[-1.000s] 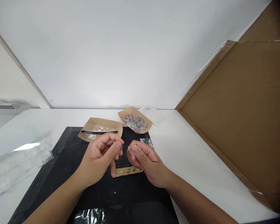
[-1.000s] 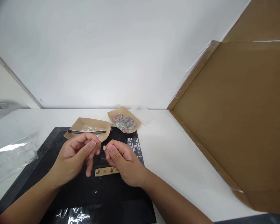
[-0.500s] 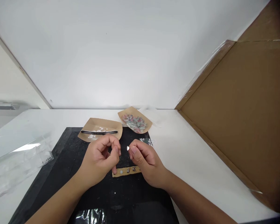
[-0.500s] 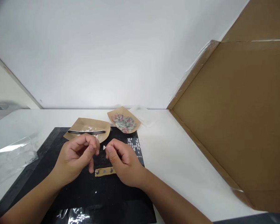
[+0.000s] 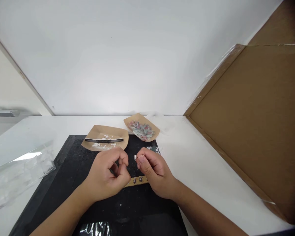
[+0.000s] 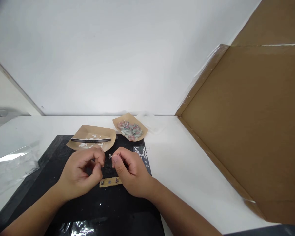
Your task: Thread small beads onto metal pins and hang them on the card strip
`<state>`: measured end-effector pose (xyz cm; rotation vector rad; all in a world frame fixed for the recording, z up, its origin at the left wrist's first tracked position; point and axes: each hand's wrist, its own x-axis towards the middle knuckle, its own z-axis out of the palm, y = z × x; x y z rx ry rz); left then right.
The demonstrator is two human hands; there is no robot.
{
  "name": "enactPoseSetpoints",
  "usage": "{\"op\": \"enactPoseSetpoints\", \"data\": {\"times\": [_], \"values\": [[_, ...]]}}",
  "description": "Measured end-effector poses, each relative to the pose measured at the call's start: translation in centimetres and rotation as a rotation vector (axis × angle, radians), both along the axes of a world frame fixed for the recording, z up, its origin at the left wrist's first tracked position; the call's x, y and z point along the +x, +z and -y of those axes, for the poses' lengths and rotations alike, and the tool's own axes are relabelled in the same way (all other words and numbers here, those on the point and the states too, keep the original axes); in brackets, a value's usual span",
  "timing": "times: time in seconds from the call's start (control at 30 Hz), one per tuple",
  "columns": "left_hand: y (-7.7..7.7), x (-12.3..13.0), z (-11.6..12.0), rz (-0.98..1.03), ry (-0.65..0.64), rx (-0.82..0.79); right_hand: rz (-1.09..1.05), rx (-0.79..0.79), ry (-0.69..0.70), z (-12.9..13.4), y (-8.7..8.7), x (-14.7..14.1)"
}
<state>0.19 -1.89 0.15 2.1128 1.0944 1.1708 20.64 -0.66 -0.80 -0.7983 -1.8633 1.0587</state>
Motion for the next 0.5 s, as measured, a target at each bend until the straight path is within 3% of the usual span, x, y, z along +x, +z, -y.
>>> {"op": "enactPoseSetpoints", "data": {"times": [0.5], "values": [[-0.7,-0.18,-0.24,-0.058,0.021,0.073,-0.055,-0.026,-0.037,-0.31,0.23,0.38]]}}
